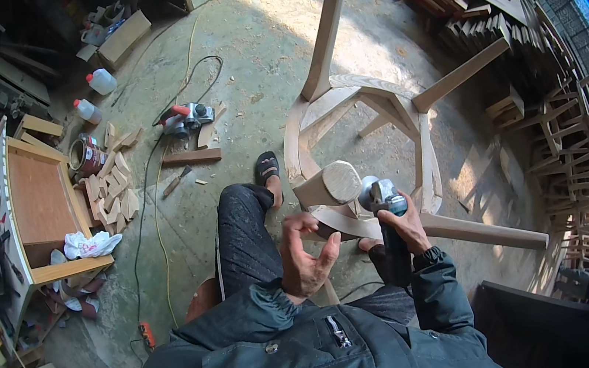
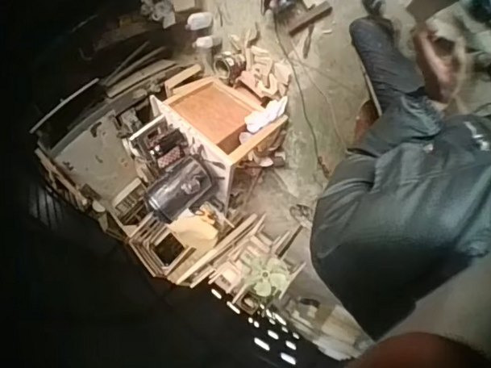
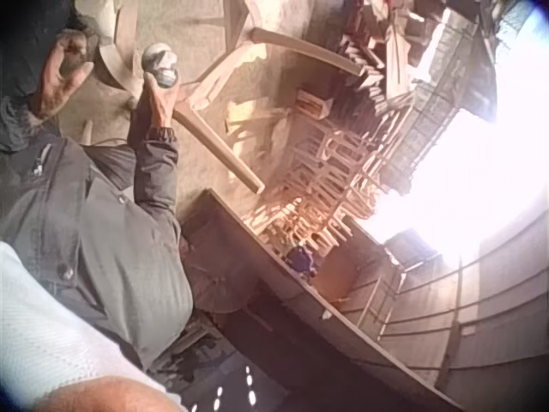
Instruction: Sand the edges and joints of a wooden chair frame using an angle grinder.
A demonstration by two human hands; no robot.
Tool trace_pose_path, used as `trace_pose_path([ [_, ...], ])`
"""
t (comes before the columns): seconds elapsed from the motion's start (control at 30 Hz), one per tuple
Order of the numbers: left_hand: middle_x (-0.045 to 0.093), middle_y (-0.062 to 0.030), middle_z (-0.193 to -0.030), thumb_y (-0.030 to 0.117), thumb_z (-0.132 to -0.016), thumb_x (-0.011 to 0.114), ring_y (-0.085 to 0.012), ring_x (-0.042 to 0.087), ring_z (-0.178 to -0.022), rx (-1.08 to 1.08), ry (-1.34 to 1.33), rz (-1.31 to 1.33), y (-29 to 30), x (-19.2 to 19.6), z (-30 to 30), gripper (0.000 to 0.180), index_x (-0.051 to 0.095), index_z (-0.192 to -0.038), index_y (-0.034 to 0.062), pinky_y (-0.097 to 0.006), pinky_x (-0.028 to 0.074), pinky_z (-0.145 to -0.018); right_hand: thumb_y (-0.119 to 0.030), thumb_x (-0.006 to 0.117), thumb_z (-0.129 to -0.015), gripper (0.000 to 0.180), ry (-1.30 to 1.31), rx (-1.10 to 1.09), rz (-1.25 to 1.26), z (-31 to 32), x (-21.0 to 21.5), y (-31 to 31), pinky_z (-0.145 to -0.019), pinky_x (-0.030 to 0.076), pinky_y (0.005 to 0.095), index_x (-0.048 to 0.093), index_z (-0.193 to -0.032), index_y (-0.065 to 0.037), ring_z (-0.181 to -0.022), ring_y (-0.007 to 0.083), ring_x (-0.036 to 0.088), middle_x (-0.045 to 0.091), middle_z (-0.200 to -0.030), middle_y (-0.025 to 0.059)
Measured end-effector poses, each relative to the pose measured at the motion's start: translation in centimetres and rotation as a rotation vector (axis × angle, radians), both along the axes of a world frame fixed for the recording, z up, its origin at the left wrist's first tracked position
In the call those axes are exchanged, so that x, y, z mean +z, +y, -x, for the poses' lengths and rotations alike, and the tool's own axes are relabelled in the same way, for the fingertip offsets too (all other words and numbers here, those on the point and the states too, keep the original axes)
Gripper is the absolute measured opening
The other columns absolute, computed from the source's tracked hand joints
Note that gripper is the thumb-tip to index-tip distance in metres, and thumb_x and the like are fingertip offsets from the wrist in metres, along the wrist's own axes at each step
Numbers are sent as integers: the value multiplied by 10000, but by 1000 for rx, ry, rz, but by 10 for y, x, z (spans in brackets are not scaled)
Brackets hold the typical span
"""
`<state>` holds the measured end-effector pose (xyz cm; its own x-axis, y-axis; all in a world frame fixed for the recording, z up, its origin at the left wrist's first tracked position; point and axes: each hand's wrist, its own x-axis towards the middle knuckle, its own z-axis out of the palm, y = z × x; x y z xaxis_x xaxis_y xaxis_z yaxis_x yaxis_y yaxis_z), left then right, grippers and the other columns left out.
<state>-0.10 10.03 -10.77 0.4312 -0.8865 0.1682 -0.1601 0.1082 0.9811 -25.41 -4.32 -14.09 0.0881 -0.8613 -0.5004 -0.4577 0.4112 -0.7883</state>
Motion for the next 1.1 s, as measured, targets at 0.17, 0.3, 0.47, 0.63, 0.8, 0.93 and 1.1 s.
trace_pose_path([
  [0.17,555,-234,-1275,325,-824,876,-377,601,-1178,101,-134,346,-76,73,-29,707,508,-1329,-6,-459,498,-989,-338,975,-676,1022,203,327,251,-11,-20,-9,-1010,539,363,447,-1476,20,-1170,258,653,649,-1266,179],
  [0.3,652,-93,-785,234,-752,934,-293,685,-663,34,34,413,-96,62,-35,416,632,-987,73,-415,555,-655,-362,1013,-648,1011,-2,363,209,-44,-35,-42,-1006,529,363,482,-1441,-27,-1135,239,652,654,-1257,169],
  [0.47,630,-70,-733,261,-780,918,-288,680,-655,44,6,488,-93,66,-41,346,613,-850,114,-401,506,-593,-325,934,-697,933,245,681,199,-128,-1,-104,-980,551,394,483,-1466,-49,-1112,275,699,705,-1192,183],
  [0.63,649,-44,-712,292,-776,923,-278,677,-599,54,33,514,-98,58,-37,359,622,-862,116,-407,541,-558,-353,905,-709,919,251,996,249,-178,-18,-144,-1013,548,424,499,-1478,-56,-1147,334,711,709,-1216,205],
  [0.8,629,-45,-697,288,-780,917,-272,665,-586,87,29,508,-99,60,-35,350,618,-858,123,-413,548,-571,-340,918,-704,911,134,1172,254,-199,-25,-151,-1023,548,440,509,-1469,-64,-1175,378,709,711,-1249,228],
  [0.93,617,-50,-685,263,-786,908,-270,655,-575,92,49,501,-100,62,-36,333,616,-857,120,-412,542,-570,-320,918,-702,896,172,1219,255,-189,-20,-157,-1014,553,446,517,-1467,-81,-1179,386,711,715,-1253,225],
  [1.1,619,-52,-683,237,-781,904,-265,649,-567,96,61,500,-101,62,-37,322,615,-850,115,-392,527,-552,-298,903,-704,880,239,1077,324,-163,-27,-168,-1018,549,440,522,-1468,-89,-1165,348,711,713,-1239,204],
])
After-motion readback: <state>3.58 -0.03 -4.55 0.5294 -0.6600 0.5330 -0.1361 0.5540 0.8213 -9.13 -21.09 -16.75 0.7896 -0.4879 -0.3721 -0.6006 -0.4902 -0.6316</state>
